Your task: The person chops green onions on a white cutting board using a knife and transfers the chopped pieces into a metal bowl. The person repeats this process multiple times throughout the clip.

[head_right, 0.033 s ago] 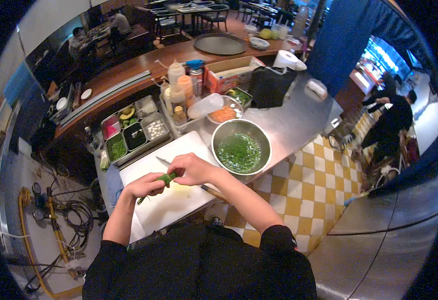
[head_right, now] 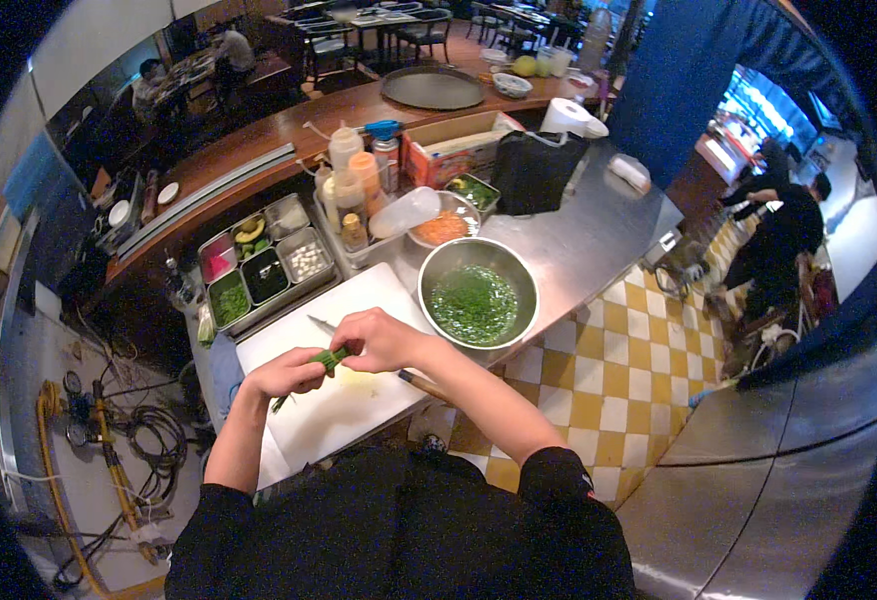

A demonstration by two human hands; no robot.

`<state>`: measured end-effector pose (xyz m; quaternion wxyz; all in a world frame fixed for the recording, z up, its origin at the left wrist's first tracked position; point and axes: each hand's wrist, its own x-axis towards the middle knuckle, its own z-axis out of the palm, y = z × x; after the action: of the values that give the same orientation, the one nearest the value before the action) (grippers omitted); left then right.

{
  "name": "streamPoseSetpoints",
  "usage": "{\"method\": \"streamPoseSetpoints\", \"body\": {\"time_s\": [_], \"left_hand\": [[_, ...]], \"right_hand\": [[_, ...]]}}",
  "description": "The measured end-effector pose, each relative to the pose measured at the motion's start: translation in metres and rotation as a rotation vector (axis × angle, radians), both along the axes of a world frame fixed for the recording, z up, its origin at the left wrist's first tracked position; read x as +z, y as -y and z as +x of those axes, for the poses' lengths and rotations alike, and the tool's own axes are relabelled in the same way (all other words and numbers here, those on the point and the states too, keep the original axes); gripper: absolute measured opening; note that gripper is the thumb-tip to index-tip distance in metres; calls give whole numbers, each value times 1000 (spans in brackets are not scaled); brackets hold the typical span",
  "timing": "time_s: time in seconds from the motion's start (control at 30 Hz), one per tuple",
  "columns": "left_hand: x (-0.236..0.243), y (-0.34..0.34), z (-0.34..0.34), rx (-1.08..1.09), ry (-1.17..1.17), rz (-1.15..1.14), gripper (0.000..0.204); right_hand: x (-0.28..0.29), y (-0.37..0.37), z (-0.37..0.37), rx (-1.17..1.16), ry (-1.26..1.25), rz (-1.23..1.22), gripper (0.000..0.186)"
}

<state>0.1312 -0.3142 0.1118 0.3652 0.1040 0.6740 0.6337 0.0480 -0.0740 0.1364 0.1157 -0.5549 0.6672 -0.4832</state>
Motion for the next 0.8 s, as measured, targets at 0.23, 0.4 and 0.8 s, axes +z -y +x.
{"method": "streamPoseSetpoints", "body": {"time_s": [0.23,0.4,0.8], "left_hand": [[-18,-3,-3,90,94,103,30],[-11,-5,-3,16,49,67,31],[1,-8,3,201,-726,-512,60]], "right_hand": [[-2,-3,-3,-21,-6,31,23],[-18,6,-6,51,-102,43,32],[-15,6,-10,-119,116,77,19]]}}
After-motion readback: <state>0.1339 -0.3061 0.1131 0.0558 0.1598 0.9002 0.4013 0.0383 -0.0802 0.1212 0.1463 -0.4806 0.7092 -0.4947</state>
